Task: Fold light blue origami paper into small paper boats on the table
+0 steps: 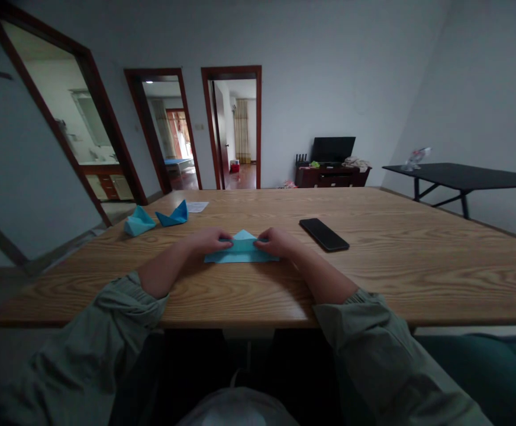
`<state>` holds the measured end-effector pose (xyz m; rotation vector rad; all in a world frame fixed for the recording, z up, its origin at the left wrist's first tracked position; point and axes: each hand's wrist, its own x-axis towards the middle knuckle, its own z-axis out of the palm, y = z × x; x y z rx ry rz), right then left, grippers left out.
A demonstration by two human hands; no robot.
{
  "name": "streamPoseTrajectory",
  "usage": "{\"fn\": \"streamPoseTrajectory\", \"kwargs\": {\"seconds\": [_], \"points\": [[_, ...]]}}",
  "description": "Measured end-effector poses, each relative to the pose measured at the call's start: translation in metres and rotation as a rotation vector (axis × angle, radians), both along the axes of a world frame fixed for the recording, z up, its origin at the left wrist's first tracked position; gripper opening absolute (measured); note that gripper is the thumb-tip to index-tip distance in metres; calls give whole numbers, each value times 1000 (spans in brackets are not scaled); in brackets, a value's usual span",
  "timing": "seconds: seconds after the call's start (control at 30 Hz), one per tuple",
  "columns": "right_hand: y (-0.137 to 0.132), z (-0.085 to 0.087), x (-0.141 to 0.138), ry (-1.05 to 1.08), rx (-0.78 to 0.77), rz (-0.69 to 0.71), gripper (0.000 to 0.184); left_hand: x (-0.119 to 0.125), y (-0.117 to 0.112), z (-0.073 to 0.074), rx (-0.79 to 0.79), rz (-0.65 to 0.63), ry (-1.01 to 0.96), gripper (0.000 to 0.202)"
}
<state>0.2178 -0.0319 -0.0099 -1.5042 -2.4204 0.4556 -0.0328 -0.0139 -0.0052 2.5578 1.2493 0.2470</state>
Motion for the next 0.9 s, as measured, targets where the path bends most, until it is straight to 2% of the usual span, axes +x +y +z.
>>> {"fn": "streamPoseTrajectory", "kwargs": {"seconds": [0.13,0.33,0.53,0.77,0.9], "points": [[5,-6,0,36,132,-33,47,-2,3,-4,17,26,-112,40],[13,-15,-2,98,221,-27,33,-2,4,-10,39,69,-82,45],[16,-20,-1,94,246,-12,35,1,8,-12,-23,104,-65,74],[14,-18,-3,-12,269,48,38,3,16,-16,-103,197,-177,91],[9,-16,-7,-33,407,14,47,3,16,-15,-79,226,-285,96]]}}
